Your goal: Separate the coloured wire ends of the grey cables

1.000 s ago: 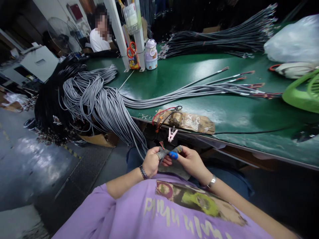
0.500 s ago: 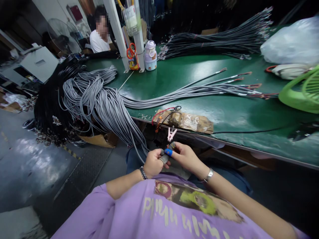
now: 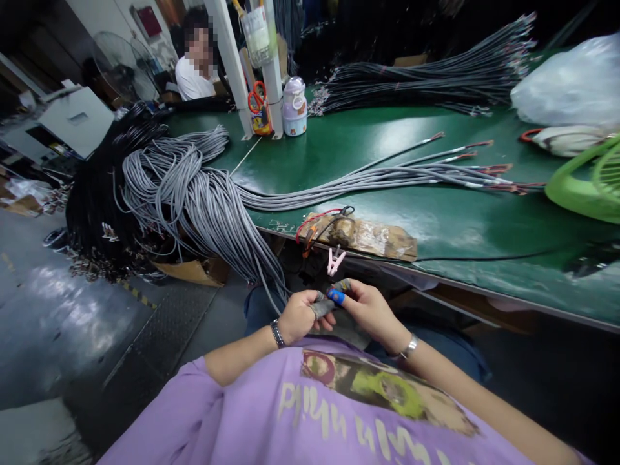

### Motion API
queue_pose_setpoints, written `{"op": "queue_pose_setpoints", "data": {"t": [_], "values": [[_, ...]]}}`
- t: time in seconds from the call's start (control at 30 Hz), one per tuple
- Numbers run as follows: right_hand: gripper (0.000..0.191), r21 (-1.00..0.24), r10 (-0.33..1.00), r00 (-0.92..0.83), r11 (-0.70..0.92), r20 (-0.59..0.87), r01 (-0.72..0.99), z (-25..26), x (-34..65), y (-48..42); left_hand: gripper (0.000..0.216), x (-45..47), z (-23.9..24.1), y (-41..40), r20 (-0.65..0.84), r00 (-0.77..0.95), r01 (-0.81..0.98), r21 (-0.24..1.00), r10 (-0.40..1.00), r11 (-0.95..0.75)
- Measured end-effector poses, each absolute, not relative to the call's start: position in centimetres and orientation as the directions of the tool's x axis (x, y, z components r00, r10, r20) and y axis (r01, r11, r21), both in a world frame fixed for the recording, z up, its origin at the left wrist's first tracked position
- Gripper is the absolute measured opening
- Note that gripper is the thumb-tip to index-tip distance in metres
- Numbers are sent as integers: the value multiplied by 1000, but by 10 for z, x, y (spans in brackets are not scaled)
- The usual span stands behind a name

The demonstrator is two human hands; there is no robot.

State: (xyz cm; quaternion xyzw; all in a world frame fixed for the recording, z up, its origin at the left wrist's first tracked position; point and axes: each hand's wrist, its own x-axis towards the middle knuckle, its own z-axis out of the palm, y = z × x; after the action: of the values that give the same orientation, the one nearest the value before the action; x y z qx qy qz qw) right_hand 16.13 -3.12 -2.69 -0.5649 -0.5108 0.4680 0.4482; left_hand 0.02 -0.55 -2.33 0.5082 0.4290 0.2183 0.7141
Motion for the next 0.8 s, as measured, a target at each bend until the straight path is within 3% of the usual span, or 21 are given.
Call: {"op": "queue_pose_setpoints", "data": {"t": [0.23, 0.33, 0.5, 0.8], "values": [[37, -967, 967, 80, -233, -241, -105, -25, 157, -31, 40, 3, -24, -7, -389, 487, 41, 904, 782, 424], [39, -975, 975, 74, -204, -210, -87, -22, 155, -30, 40, 3, -23, -8, -409, 522, 87, 898, 748, 431], [42, -983, 978, 106, -180, -181, -22, -22, 155, -29, 37, 3, -25, -8, -371, 431, 3, 912, 823, 410], [38, -975, 977, 62, -199, -205, -94, -21, 155, -31, 32, 3, -27, -10, -343, 384, -53, 919, 857, 391]]}}
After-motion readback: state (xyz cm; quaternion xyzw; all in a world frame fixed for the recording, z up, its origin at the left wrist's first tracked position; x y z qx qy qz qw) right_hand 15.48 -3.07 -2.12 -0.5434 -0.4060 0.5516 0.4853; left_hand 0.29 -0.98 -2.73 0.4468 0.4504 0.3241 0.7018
